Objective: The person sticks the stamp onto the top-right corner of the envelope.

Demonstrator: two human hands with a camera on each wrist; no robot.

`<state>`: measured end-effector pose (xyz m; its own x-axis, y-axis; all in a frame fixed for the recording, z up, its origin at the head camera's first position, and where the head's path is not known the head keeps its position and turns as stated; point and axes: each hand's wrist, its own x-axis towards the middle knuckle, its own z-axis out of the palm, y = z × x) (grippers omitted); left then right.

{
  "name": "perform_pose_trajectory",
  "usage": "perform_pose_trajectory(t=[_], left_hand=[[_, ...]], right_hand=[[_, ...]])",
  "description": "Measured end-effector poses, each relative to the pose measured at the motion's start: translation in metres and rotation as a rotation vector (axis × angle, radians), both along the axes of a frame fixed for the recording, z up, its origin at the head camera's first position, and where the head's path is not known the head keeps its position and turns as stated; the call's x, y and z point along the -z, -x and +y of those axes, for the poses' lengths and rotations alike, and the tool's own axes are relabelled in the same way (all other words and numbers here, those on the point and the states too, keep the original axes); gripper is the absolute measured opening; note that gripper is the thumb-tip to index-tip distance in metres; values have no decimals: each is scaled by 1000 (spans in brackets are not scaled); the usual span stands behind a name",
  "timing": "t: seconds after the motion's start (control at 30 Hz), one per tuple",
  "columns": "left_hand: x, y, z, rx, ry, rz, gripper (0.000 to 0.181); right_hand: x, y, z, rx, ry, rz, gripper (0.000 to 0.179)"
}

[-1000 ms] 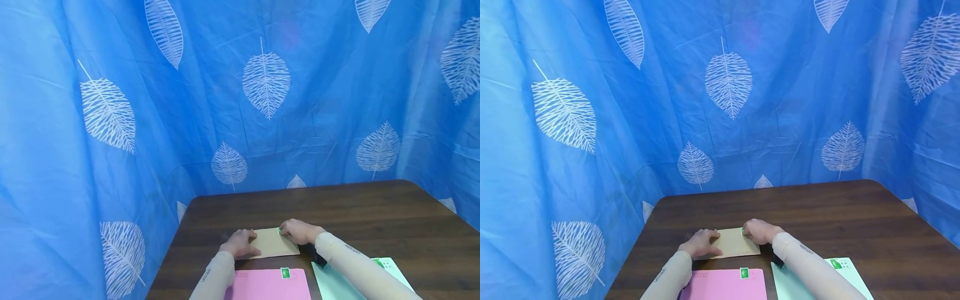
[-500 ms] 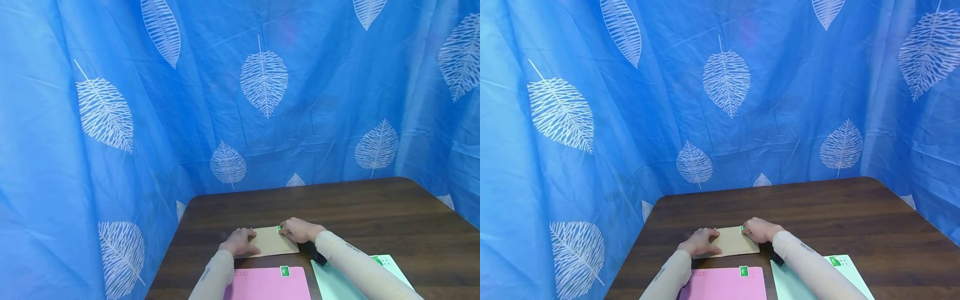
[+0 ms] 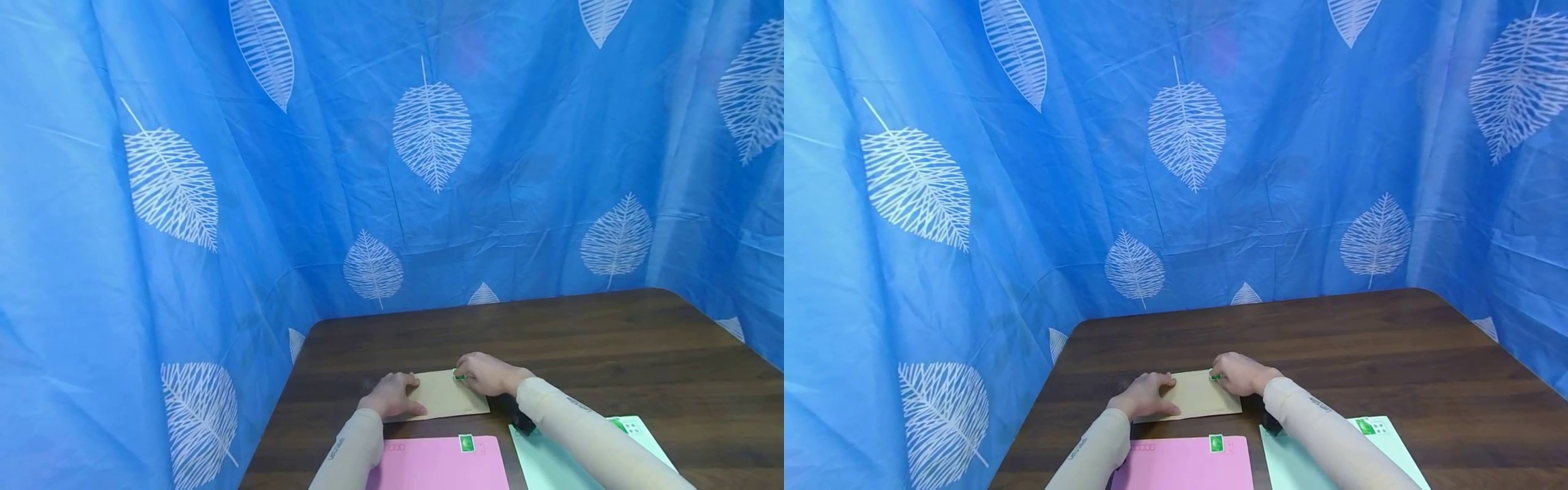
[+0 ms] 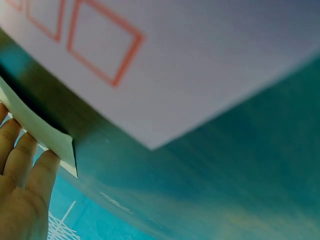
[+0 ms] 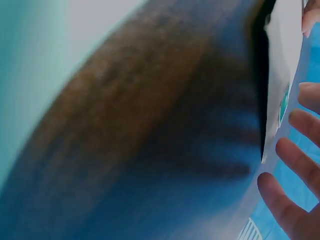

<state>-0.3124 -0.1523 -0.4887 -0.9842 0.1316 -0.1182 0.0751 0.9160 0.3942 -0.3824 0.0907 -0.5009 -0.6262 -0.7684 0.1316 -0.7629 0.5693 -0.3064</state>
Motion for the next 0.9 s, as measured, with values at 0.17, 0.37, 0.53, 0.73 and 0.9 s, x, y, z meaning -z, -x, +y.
perform_pose_trajectory(t=[0.17,0.37,0.53,0.73,0.9], left_hand=[[0,2,-1,3,-10,-3,63],[0,3,-2,7,-10,-4,63],[2,5,-3,7,-2,-11,63],[3,5,-4,3,-9,-15,63],[2,5,-4,11,-2,-8,63]], right_hand=[[0,-1,0,11,-61,24,25],[-1,-4,-1,47,-71,-19,26],[1,-4,0,74,-59,-66,28],[1,-3,0,70,-60,-63,28],[0,-3,1,54,-6,-42,26]])
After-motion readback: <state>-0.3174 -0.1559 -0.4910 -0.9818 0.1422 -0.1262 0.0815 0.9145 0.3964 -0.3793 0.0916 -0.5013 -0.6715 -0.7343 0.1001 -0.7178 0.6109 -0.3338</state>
